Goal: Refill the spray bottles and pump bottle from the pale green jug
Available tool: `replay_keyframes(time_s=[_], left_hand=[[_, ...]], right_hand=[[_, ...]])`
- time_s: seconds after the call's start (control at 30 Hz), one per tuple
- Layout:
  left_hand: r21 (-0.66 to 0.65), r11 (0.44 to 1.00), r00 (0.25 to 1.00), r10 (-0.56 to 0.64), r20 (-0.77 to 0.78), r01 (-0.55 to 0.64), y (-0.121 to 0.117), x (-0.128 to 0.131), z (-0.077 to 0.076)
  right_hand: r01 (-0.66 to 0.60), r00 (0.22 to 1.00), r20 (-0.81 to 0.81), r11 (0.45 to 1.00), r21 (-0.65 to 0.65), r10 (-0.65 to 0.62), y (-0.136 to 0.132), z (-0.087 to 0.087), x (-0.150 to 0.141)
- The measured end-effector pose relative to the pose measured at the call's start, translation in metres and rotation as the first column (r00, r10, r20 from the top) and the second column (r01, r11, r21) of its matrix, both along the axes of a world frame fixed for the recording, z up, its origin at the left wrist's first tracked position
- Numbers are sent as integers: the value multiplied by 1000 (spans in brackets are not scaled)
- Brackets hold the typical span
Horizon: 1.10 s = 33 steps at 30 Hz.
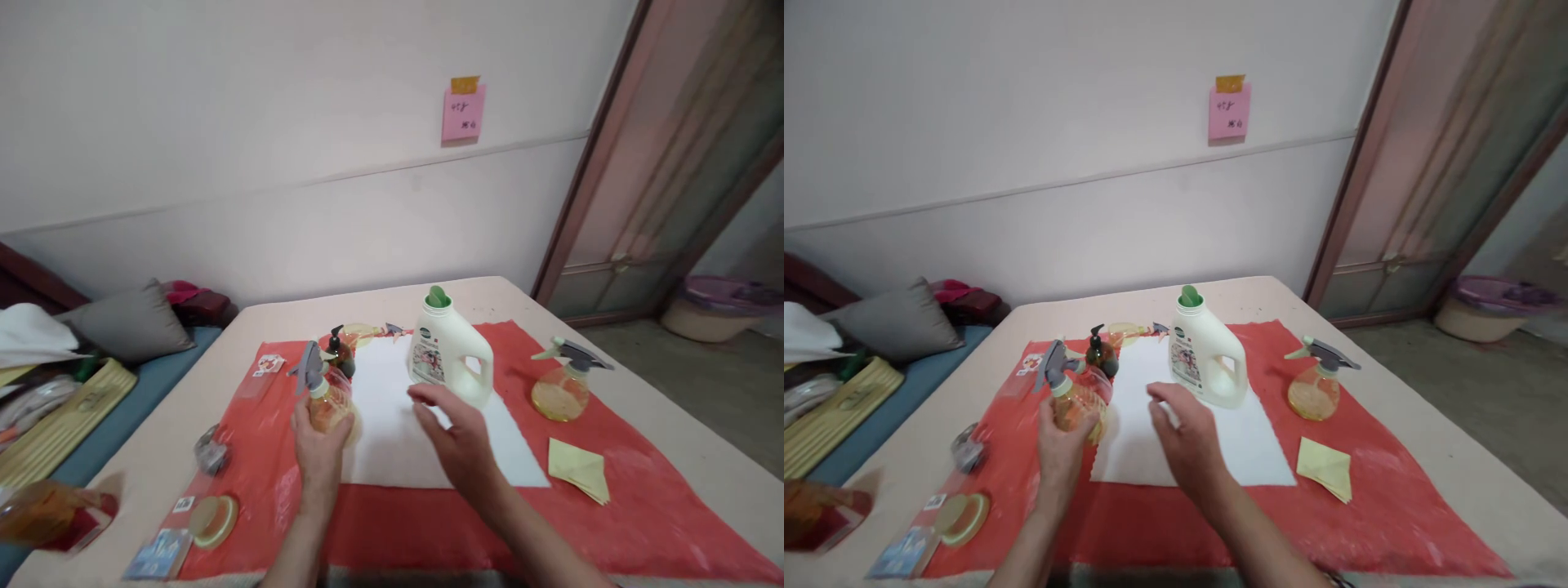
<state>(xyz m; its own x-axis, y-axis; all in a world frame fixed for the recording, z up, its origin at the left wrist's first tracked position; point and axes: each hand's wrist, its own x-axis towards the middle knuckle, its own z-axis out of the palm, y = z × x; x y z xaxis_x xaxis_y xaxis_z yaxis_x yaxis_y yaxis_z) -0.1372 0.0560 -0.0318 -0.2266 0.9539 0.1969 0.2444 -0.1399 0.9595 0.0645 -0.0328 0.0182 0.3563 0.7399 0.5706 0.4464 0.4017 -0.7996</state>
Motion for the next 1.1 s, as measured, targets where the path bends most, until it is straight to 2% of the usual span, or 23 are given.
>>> replay_keyframes(time_s=[0.1, 0.2, 0.27, 0.33, 0.4, 0.43, 0.47, 0.53, 0.6, 0.67, 0.73, 0.77, 0.8, 0.83, 0.9, 0.97, 1.03, 1.1], left_hand=[[70, 994, 992, -70, -104, 78, -25, 26, 11], [187, 957, 974, -210, -87, 223, -47, 47, 15], [210, 936, 959, -276, -58, 282, -55, 54, 17], [135, 915, 925, -377, -58, 381, -55, 53, 17], [-28, 866, 865, -500, -47, 500, -48, 47, 15], [-105, 848, 852, -524, -14, 520, -42, 43, 14], [-164, 848, 862, -505, 33, 503, -36, 39, 12], [-219, 893, 918, -367, 152, 393, -22, 29, 11], [-201, 949, 947, -188, 259, 243, -10, 20, 14], [-137, 988, 947, -29, 321, 77, -3, 10, 20], [-57, 995, 930, 102, 353, -87, 1, 2, 26], [-24, 988, 918, 150, 368, -151, 2, -1, 28], [0, 981, 906, 181, 383, -196, 2, -3, 29], [14, 975, 898, 198, 394, -221, 2, -5, 29], [14, 972, 897, 210, 389, -233, 4, -8, 26], [-7, 980, 914, 189, 359, -200, 5, -9, 21], [-33, 988, 932, 155, 328, -153, 7, -10, 17], [-53, 992, 938, 127, 323, -116, 8, -11, 15]], right_hand=[[-122, 992, -51, 989, -83, 118, -4, 5, -27], [-96, 986, -153, 983, -160, 71, -5, 6, -43], [-64, 977, -214, 982, -178, 25, -4, 7, -42], [-76, 964, -265, 985, -155, 32, -2, 13, -30], [-88, 943, -328, 994, -69, 61, -3, 24, -8], [-53, 927, -372, 999, 9, 53, -6, 32, 4], [4, 913, -407, 995, 97, 36, -9, 40, 16], [135, 908, -418, 964, 231, -27, -17, 55, 36], [193, 918, -390, 944, 268, -77, -21, 59, 44], [140, 951, -299, 970, 199, -76, -15, 46, 40], [-1, 996, -94, 999, 37, 4, 4, 19, 26], [-81, 994, 70, 994, -67, 85, 18, 2, 19], [-120, 958, 238, 976, -181, 162, 34, -16, 11], [-135, 935, 289, 961, -242, 204, 50, -32, 5], [-140, 913, 324, 938, -317, 246, 82, -59, -3], [-125, 908, 330, 917, -380, 260, 104, -75, -4], [-98, 918, 312, 904, -417, 243, 112, -83, 0], [-51, 946, 271, 908, -417, 177, 107, -88, 6]])
